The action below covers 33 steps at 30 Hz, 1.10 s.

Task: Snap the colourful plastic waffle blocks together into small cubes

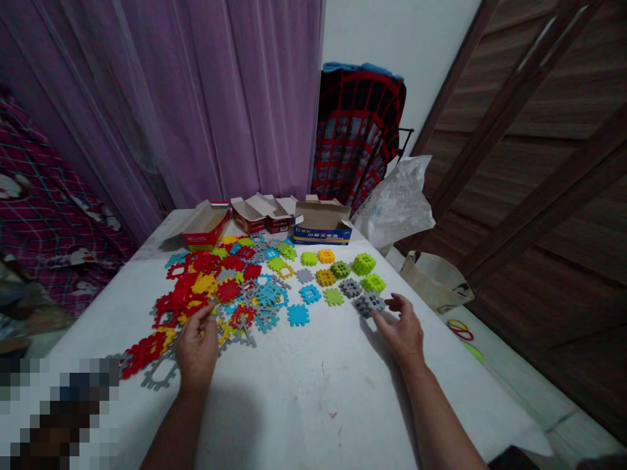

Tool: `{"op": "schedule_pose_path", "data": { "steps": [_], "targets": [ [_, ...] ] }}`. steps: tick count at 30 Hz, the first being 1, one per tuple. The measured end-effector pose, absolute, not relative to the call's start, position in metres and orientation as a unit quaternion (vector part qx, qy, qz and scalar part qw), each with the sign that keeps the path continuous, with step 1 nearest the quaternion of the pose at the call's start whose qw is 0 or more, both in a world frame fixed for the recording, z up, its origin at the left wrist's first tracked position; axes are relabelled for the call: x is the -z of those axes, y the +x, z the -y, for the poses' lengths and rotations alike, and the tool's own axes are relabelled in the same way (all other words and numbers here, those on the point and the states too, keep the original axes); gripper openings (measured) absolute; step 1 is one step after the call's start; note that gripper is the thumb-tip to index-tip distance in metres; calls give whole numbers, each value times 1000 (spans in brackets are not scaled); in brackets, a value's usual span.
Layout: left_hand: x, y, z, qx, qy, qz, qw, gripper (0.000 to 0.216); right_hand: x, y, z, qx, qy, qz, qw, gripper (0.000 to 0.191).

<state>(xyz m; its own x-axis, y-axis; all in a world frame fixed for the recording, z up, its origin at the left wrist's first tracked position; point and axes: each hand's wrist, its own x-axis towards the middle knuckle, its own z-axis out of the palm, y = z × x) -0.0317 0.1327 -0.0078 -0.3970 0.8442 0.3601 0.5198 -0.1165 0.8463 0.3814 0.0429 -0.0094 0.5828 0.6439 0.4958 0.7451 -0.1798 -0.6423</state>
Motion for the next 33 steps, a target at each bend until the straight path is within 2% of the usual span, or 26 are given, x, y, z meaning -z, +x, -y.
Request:
{"op": "schedule_pose_path", "data": {
  "steps": [33],
  "targets": [
    [13, -33, -135, -535, 529, -641, 153, 40, 18, 384, -43, 51, -769, 471, 428, 62]
  ]
}}
